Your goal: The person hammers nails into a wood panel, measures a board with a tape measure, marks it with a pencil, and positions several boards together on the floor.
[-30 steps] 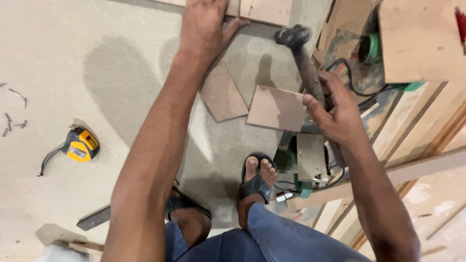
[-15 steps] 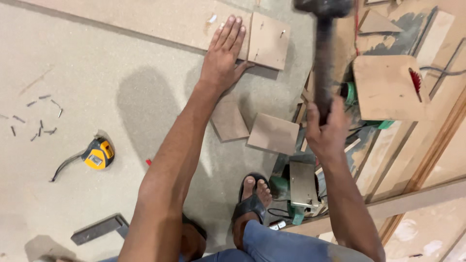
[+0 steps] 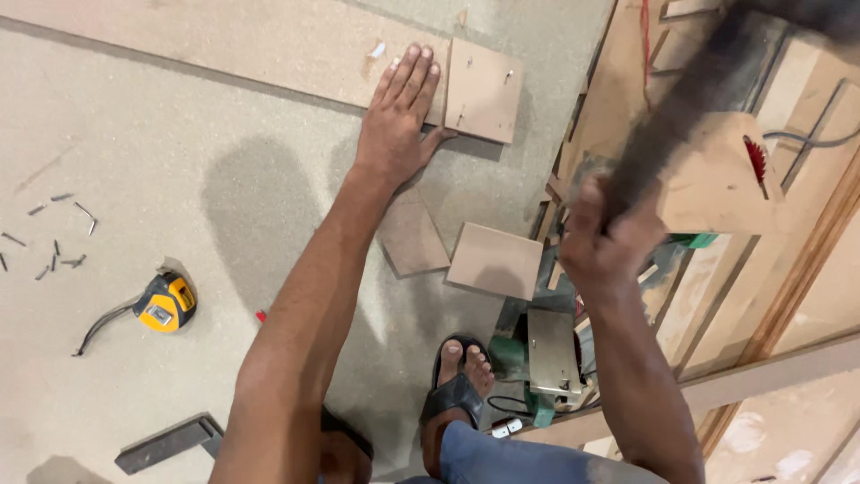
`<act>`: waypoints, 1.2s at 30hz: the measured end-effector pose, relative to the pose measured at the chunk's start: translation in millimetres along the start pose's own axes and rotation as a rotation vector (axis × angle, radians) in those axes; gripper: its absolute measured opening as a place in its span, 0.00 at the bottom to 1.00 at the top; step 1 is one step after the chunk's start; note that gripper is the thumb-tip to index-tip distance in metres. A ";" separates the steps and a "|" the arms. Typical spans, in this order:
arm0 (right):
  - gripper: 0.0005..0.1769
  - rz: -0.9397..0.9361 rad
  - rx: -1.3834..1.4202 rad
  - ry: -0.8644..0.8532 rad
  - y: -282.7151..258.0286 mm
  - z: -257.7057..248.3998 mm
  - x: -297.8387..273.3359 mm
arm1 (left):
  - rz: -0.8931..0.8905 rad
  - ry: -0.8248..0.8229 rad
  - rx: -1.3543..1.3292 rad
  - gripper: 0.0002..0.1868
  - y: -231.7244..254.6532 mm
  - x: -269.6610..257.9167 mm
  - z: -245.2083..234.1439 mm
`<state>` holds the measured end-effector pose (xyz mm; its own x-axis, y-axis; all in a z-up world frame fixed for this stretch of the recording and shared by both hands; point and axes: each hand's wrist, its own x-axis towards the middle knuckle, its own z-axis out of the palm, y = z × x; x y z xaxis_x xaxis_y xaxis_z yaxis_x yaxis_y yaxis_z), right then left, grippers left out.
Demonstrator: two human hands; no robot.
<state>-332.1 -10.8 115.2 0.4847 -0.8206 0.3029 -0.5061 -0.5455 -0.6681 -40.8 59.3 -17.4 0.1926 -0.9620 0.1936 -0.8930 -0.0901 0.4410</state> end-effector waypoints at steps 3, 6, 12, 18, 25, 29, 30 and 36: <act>0.07 0.034 0.277 0.077 -14.2 -8.6 -3.7 | -0.010 0.005 -0.002 0.53 1.6 -3.9 5.7; 0.15 0.059 0.143 -0.016 -14.5 -10.5 1.7 | -0.002 0.015 -0.011 0.54 1.4 -1.9 3.1; 0.23 -0.208 -0.126 -0.408 6.2 -50.0 3.2 | 0.024 -0.088 -0.066 0.49 -5.7 0.0 -9.3; 0.23 -0.267 -0.322 -0.890 8.0 -52.9 18.3 | 0.023 -0.247 -0.022 0.41 -7.3 5.8 -27.9; 0.24 -0.187 -0.437 -0.788 36.0 -43.5 33.1 | 0.045 -0.224 -0.011 0.42 -7.1 10.6 -35.5; 0.27 -0.131 -0.372 -0.840 33.2 -59.4 1.1 | 0.031 -0.170 -0.096 0.47 -7.3 2.7 -12.9; 0.25 -0.035 -0.276 -0.797 30.7 -56.3 -5.6 | 0.039 -0.103 -0.074 0.49 -7.3 1.5 -6.2; 0.18 0.473 -0.002 -0.620 17.7 -16.2 -30.6 | 0.028 0.047 0.003 0.49 -6.3 -5.1 20.1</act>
<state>-367.5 2.0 105.1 0.5268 -0.7210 -0.4502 -0.7598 -0.1620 -0.6297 -44.3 59.6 -38.8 0.1862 -0.9509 0.2472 -0.8995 -0.0638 0.4323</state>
